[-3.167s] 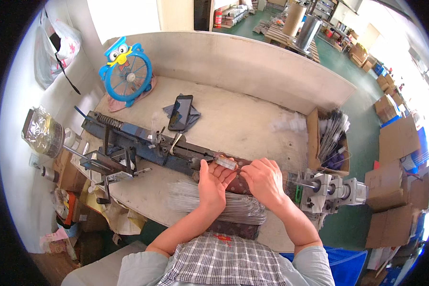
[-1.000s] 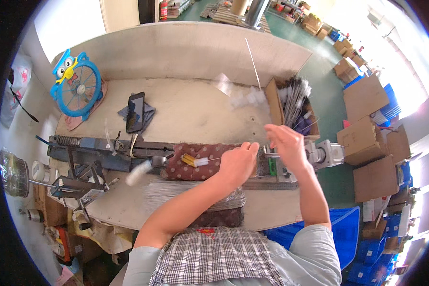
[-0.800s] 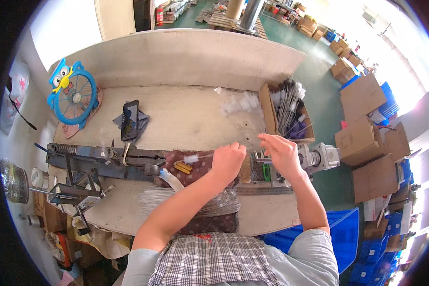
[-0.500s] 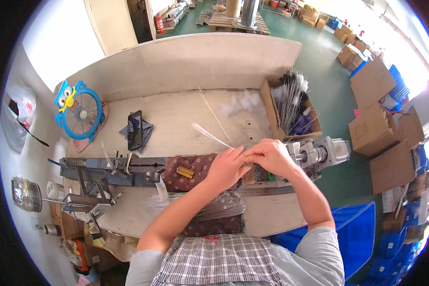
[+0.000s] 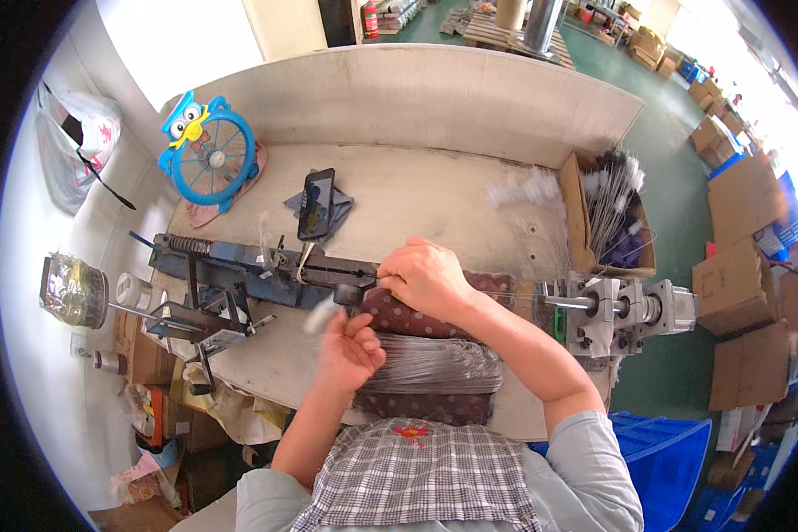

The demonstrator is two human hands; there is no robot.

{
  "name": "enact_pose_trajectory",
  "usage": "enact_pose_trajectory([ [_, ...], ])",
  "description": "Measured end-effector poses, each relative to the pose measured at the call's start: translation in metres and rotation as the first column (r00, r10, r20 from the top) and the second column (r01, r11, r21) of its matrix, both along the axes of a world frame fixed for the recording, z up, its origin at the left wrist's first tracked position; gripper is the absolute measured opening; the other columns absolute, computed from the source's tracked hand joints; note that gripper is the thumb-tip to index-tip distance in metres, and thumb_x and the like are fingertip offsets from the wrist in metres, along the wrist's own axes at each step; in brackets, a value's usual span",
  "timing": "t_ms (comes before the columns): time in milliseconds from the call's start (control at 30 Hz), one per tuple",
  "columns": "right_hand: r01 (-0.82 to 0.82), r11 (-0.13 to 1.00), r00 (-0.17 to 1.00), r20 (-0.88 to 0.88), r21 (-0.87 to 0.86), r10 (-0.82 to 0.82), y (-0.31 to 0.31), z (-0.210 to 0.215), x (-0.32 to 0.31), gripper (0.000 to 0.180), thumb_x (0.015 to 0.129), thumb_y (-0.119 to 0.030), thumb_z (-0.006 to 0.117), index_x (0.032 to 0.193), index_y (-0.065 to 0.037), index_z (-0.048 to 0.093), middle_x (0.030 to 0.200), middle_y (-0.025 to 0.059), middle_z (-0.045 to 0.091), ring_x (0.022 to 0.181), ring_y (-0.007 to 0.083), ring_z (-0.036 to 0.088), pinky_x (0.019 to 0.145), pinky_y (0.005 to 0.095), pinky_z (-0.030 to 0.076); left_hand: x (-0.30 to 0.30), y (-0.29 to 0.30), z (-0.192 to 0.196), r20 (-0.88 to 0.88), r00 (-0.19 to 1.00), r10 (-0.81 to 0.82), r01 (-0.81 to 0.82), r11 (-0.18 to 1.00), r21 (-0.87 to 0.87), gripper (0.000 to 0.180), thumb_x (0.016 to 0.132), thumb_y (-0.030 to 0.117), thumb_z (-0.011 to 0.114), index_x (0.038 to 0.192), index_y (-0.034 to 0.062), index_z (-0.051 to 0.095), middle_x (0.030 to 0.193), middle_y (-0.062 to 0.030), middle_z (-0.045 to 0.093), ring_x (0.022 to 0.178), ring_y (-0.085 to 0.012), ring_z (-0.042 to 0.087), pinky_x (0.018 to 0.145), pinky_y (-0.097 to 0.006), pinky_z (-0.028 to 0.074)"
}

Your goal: Assembling industrial brush components using a specialized workbench machine to insert metal rods and bristles.

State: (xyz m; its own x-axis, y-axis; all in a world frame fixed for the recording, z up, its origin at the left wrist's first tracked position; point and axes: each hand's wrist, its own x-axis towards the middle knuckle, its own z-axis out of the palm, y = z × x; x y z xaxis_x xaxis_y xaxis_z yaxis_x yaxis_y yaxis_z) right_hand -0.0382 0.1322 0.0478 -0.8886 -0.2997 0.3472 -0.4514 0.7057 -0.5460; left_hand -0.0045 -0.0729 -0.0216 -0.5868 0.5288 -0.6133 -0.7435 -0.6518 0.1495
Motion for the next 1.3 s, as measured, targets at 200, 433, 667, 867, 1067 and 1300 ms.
enact_pose_trajectory([
  [200, 0.067, 0.994, 0.996, 0.052, 0.089, -0.072, -0.009, 0.0, -0.004, 0.01, 0.073, -0.02, 0.065, 0.074, -0.01, 0.067, 0.074, 0.0038, 0.065, 0.081, 0.0256, 0.06, 0.07, 0.0391, 0.049, -0.011, 0.011, 0.055, -0.397, 0.917, 0.028, -0.185, 0.913, -0.364, 0.042, 0.091, 0.049, 0.051, 0.083, 0.0093, 0.063, 0.063, -0.004, 0.059, 0.049, -0.0186, 0.053, 0.048, -0.031, 0.041],
  [433, 0.078, 0.981, 0.993, 0.078, 0.176, -0.093, -0.008, 0.014, -0.001, 0.012, 0.076, -0.021, 0.065, 0.075, -0.009, 0.068, 0.073, 0.0048, 0.064, 0.082, 0.0254, 0.06, 0.071, 0.0384, 0.049, -0.015, 0.023, -0.002, -0.292, 0.444, -0.847, -0.369, 0.124, -0.921, 0.046, 0.086, 0.039, 0.062, 0.067, -0.003, 0.063, 0.063, -0.0044, 0.063, 0.058, -0.0168, 0.06, 0.052, -0.031, 0.043],
  [667, 0.152, 0.988, 0.969, -0.19, -0.043, -0.157, 0.018, 0.022, 0.039, 0.01, 0.077, -0.011, 0.066, 0.087, -0.008, 0.068, 0.075, 0.0068, 0.064, 0.076, 0.0263, 0.062, 0.067, 0.0369, 0.051, 0.006, 0.064, -0.003, -0.639, 0.738, -0.215, -0.198, 0.837, -0.51, 0.012, 0.085, 0.013, 0.06, 0.089, 0.0033, 0.053, 0.072, -0.0046, 0.059, 0.06, -0.0133, 0.057, 0.056, -0.029, 0.048],
  [867, 0.112, 0.993, 0.989, -0.094, -0.026, -0.114, 0.005, -0.056, 0.044, 0.015, 0.079, -0.011, 0.061, 0.093, -0.007, 0.059, 0.081, 0.0098, 0.058, 0.078, 0.0274, 0.061, 0.062, 0.0385, 0.052, -0.009, 0.03, -0.018, -0.477, 0.392, -0.786, -0.369, 0.341, -0.865, 0.027, 0.075, 0.007, 0.069, 0.088, 0.0027, 0.046, 0.076, -0.0039, 0.056, 0.066, -0.0132, 0.058, 0.061, -0.029, 0.048],
  [1067, 0.063, 0.994, 0.996, 0.06, 0.09, -0.069, 0.008, -0.057, 0.046, 0.016, 0.08, -0.017, 0.064, 0.09, -0.005, 0.058, 0.086, 0.0106, 0.055, 0.082, 0.0298, 0.061, 0.064, 0.0407, 0.052, -0.005, -0.005, -0.012, -0.553, 0.671, -0.493, -0.348, 0.449, -0.823, 0.041, 0.079, 0.028, 0.071, 0.102, 0.0003, 0.052, 0.089, -0.0136, 0.062, 0.08, -0.0179, 0.064, 0.071, -0.03, 0.05],
  [1300, 0.03, 0.999, 0.982, 0.189, -0.021, -0.025, 0.014, -0.036, 0.047, 0.014, 0.081, -0.011, 0.064, 0.09, -0.002, 0.06, 0.086, 0.0141, 0.056, 0.077, 0.0354, 0.06, 0.067, 0.0422, 0.05, -0.006, -0.133, -0.027, -0.298, 0.882, 0.365, -0.471, 0.718, -0.513, 0.022, 0.084, 0.031, 0.068, 0.09, 0.0104, 0.062, 0.076, 0.0018, 0.06, 0.068, -0.0135, 0.059, 0.063, -0.026, 0.05],
])
